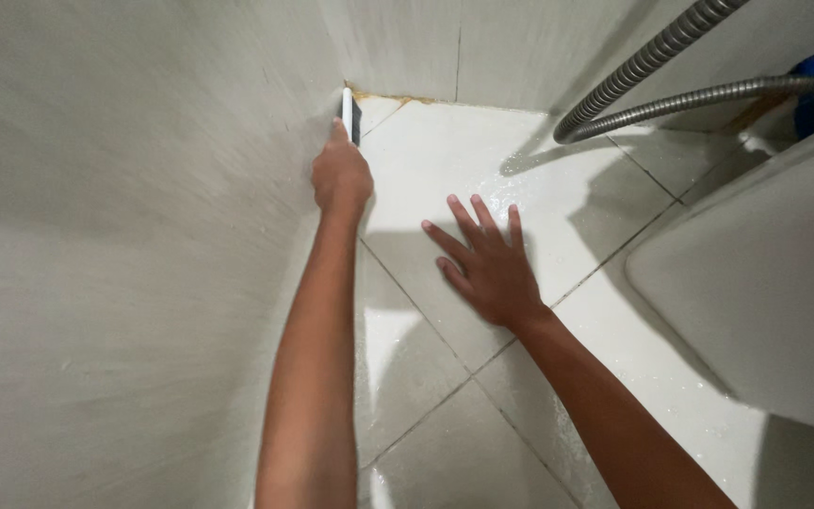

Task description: The person scrubs the grout and edges of a tiled floor using a small handheld brush, moving around a floor squeegee and a trash can.

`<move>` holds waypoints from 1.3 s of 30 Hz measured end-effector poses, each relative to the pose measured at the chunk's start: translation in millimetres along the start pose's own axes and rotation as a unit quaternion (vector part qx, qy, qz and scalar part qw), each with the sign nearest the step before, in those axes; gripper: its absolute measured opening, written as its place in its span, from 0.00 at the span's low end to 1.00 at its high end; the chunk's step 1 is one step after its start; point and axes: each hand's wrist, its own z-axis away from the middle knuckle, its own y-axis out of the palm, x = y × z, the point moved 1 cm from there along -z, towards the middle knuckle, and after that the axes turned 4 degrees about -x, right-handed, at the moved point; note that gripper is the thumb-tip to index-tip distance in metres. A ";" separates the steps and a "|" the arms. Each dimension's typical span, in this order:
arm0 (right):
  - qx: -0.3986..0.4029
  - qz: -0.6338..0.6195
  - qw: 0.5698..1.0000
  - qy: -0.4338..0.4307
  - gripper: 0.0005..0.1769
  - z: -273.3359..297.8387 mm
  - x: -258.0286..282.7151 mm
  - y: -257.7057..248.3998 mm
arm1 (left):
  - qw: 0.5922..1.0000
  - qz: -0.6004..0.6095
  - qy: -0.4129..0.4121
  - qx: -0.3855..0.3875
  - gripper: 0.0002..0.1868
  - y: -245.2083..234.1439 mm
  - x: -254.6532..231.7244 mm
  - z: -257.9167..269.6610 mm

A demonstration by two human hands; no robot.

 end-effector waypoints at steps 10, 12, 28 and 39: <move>0.034 -0.018 0.999 0.016 0.29 -1.0 -2.3 2.8 | 0.994 -0.011 0.034 -0.102 0.18 45.0 -15.2 -9.6; 0.027 -0.013 0.999 0.010 0.29 0.5 -2.7 3.8 | 0.969 -0.170 0.128 -0.128 0.20 35.8 -6.8 -15.1; 0.029 -0.010 0.999 0.010 0.29 2.8 -1.8 8.2 | 0.952 -0.280 0.106 -0.055 0.29 42.9 -3.1 -14.8; 0.024 -0.007 1.000 0.009 0.30 2.8 -1.8 4.7 | 0.930 -0.335 0.140 -0.063 0.30 53.0 -2.4 -22.2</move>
